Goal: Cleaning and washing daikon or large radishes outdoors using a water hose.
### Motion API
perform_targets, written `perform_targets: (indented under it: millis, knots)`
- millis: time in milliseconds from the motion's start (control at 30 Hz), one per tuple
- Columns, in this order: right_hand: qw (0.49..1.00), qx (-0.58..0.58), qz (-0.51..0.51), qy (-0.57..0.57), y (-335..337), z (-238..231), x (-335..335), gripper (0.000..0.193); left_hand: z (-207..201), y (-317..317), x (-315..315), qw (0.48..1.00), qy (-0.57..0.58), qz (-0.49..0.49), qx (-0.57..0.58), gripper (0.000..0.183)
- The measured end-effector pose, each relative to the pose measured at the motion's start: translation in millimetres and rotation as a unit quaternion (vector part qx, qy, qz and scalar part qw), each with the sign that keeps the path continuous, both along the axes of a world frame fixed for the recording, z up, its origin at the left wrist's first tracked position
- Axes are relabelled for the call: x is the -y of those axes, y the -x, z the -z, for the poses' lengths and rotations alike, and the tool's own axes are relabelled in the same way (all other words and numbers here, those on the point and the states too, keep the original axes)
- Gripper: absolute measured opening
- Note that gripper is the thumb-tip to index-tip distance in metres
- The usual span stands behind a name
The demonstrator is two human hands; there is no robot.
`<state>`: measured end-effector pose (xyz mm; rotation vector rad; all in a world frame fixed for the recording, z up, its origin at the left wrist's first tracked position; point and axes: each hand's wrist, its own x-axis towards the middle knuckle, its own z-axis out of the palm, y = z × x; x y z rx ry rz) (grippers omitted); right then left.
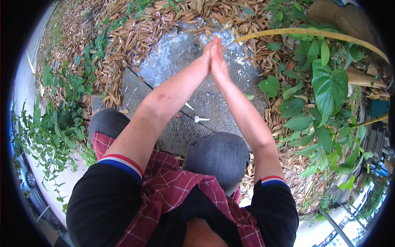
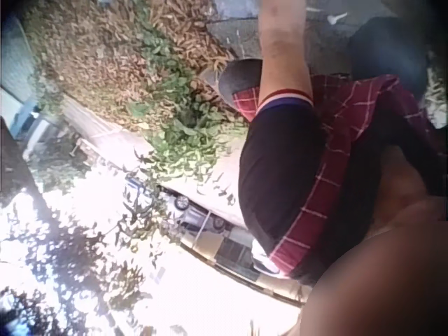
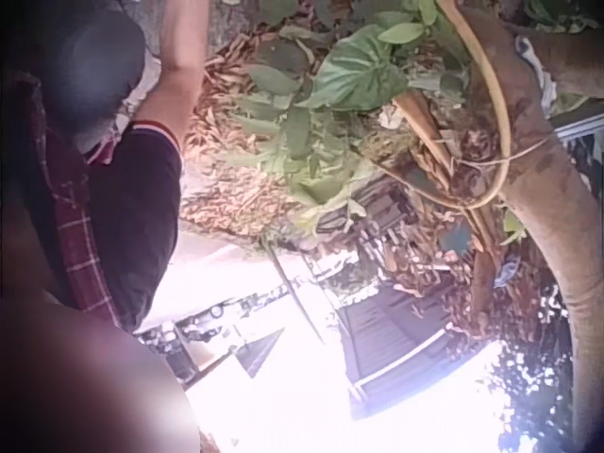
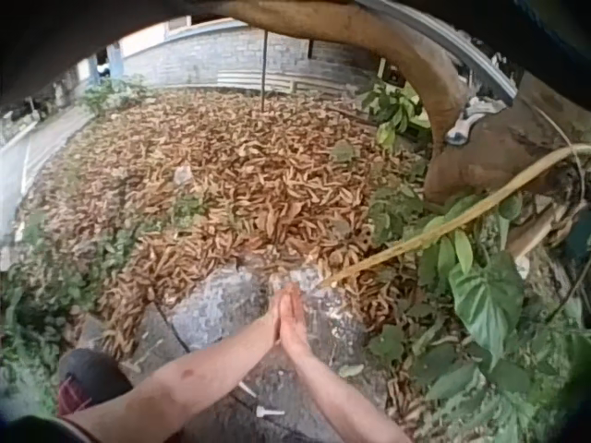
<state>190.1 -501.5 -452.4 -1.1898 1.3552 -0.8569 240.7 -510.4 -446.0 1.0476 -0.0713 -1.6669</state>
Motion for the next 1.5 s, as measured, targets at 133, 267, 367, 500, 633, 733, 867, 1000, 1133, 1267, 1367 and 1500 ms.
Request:
perform_targets:
  millis: [133,267,367,500,633,733,867,1000,1133,1267,1367,1500]
  knots:
    - [0.986,0.009,-0.003,-0.167,10.9,-2.0,37.9,0.052,-15.1,23.4,-25.7,0.998,0.026,0.060,0.025,0.063]
    - [0.990,0.138,-0.037,0.021,0.5,14.7,-3.3,0.046,-6.1,-23.7,9.3,0.994,0.057,0.012,0.095,0.060]
    - [0.975,0.059,-0.102,0.188,26.8,16.0,-22.7,0.041,11.8,-75.8,27.9,0.970,0.123,0.005,0.210,0.055]
    - [0.978,-0.173,-0.066,0.097,81.2,99.4,-2.7,0.080,82.5,-117.3,-35.5,0.881,0.028,0.029,0.471,0.057]
    - [0.970,-0.147,-0.145,0.130,60.3,133.3,14.6,0.089,153.6,-78.0,-98.2,0.780,-0.028,0.151,0.606,0.081]
    - [0.933,-0.242,-0.247,0.103,40.1,123.4,26.1,0.087,156.9,-58.7,-78.8,0.799,0.007,0.115,0.590,0.088]
    - [0.938,-0.206,-0.276,0.035,49.8,121.1,36.8,0.075,137.4,-50.6,-58.8,0.856,0.043,0.056,0.512,0.082]
    - [0.971,-0.144,-0.186,0.037,68.8,109.3,37.6,0.064,110.8,-74.2,-53.1,0.868,0.048,0.021,0.493,0.072]
    - [0.956,-0.225,-0.184,0.025,48.5,65.5,29.1,0.062,89.1,-103.3,-52.2,0.871,-0.059,0.041,0.485,0.066]
    - [0.961,-0.164,-0.213,0.061,27.8,37.8,19.3,0.060,43.5,-151.8,-43.8,0.912,-0.122,0.067,0.386,0.060]
    - [0.971,-0.024,-0.232,0.058,-12.9,28.1,19.7,0.059,2.0,-225.6,-37.3,0.873,-0.112,0.133,0.456,0.070]
    - [0.957,0.076,-0.244,0.135,-91.7,-37.9,27.4,0.060,-72.8,-335.0,-42.8,0.461,-0.097,0.258,0.844,0.073]
